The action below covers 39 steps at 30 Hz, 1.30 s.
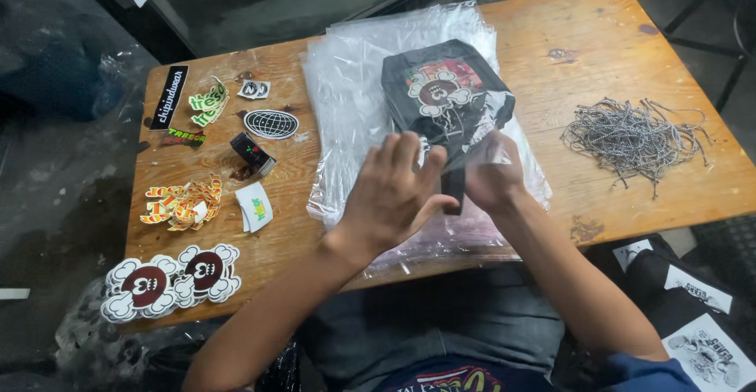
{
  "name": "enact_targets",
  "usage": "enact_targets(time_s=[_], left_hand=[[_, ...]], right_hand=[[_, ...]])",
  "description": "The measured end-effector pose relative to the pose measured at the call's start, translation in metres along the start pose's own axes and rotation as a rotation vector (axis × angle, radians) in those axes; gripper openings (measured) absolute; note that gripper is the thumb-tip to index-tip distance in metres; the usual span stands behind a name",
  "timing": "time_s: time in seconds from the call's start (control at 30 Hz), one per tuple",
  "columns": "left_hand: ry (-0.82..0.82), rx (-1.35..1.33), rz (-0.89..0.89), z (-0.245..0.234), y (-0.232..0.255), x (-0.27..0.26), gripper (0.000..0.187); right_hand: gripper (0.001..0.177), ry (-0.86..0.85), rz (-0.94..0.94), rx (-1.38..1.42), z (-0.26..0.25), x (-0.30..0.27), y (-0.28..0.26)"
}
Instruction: The person applies stickers to small black bags, attaches string tags, and places the bags into clear plastic sleeves by hand at a wooden table.
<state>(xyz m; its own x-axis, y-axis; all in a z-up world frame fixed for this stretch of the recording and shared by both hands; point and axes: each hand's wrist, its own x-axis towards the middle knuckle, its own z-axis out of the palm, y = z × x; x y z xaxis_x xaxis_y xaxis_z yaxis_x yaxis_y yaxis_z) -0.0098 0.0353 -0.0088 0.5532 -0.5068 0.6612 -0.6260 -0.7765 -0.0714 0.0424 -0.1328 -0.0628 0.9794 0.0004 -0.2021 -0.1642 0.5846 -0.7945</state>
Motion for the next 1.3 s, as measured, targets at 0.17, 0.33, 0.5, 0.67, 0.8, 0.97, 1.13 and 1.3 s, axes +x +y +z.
enact_targets(time_s=[0.17, 0.33, 0.5, 0.67, 0.8, 0.97, 1.13, 1.3], left_hand=[[-0.387, 0.085, -0.321, -0.026, 0.000, -0.019, 0.052], [-0.673, -0.050, -0.625, -0.049, 0.016, -0.025, 0.054], [-0.628, -0.195, -0.677, -0.045, 0.016, -0.036, 0.045], [-0.567, -0.174, -0.720, -0.045, 0.007, -0.045, 0.038], [-0.528, -0.167, -0.763, -0.044, 0.009, -0.047, 0.020], [-0.504, -0.193, -0.793, -0.046, 0.010, -0.047, 0.022], [-0.484, -0.226, -0.825, -0.042, 0.008, -0.056, 0.014], [-0.458, -0.249, -0.807, -0.038, 0.013, -0.060, 0.010]], right_hand=[[0.023, 0.066, 0.041, 0.012, 0.000, 0.006, 0.006], [0.026, 0.128, 0.086, 0.027, 0.005, 0.014, 0.013], [0.031, 0.217, 0.145, 0.046, 0.017, 0.026, 0.020], [0.038, 0.240, 0.186, 0.017, -0.021, 0.047, 0.036], [0.075, 0.407, 0.226, 0.184, -0.019, 0.052, 0.017], [0.031, 0.325, 0.066, -0.021, -0.024, 0.019, 0.032], [0.032, 0.274, -0.019, -0.038, -0.020, -0.016, 0.038], [0.042, 0.192, -0.134, -0.051, -0.019, -0.034, 0.029]])
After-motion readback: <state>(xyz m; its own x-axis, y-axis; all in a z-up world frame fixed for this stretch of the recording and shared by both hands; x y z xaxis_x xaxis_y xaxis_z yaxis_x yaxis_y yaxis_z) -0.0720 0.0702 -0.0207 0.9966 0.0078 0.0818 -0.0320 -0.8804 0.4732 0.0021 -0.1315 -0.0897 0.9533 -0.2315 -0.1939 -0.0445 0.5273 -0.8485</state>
